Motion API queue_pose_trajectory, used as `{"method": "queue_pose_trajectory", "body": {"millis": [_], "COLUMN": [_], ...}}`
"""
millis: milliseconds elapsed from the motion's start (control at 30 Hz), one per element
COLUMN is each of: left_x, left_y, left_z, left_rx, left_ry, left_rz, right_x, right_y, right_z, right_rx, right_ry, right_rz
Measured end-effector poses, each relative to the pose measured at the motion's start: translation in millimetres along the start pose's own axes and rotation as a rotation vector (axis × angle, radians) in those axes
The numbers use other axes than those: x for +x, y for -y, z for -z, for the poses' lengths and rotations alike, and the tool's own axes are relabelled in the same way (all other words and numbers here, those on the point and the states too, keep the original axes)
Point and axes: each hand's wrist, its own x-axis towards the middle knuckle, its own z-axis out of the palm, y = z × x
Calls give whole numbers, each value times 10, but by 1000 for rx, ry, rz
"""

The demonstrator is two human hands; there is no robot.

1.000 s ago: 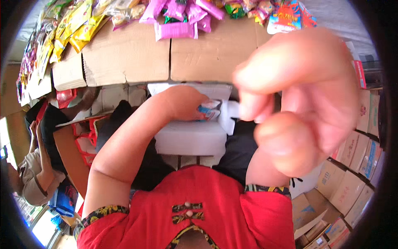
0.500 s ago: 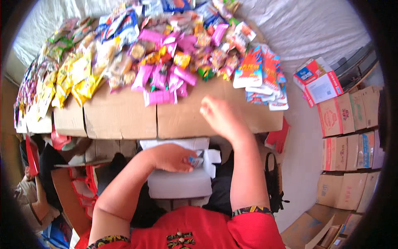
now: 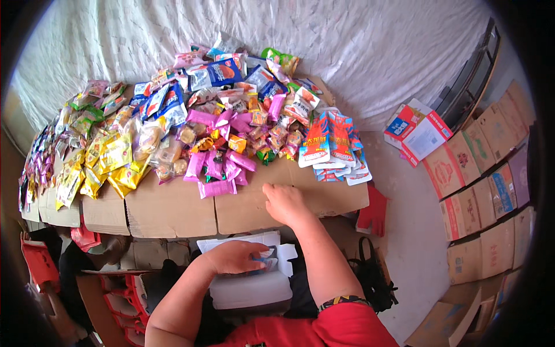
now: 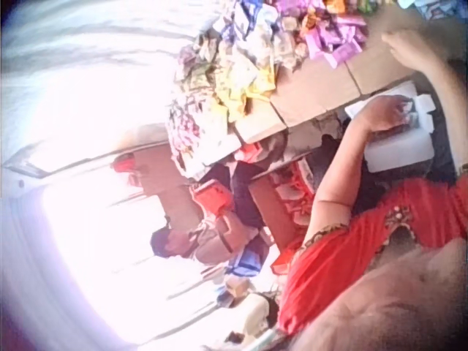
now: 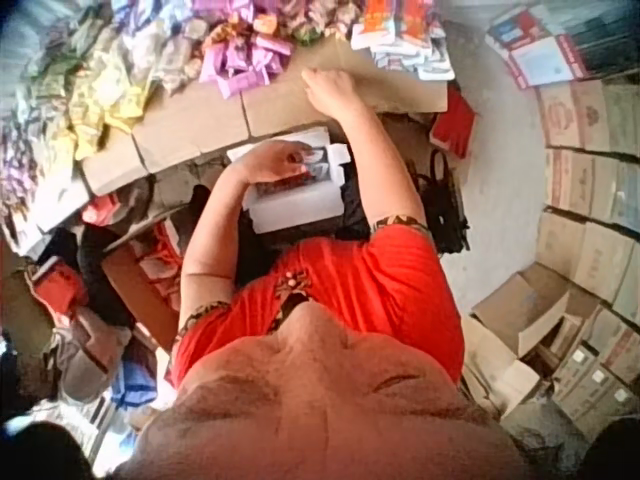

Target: The person folds a red paper gift bag and then places several small packets of snacks into a white cardboard box.

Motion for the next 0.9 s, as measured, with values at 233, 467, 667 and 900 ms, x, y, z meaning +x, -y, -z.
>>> {"method": "queue_pose_trajectory", "body": {"millis": [233,467,667,900], "left_x": [-112,-69,-66,55], "left_y": [13,-121,-156,-133], "left_z": [16,95,191,248], "left_rx": [-32,12,18,88], "left_ry": [-301,-509,-543,-603], "left_rz": [-143,-168,-182,-266], "right_x": [56,39,113,155], "right_y": [84,-3,24,-32], "right_z": [33,94,175,161], "right_rx": [94,145,157,159], "right_ry": [80,74,152,175], "right_rz": [-55,-76,-61,-41]}}
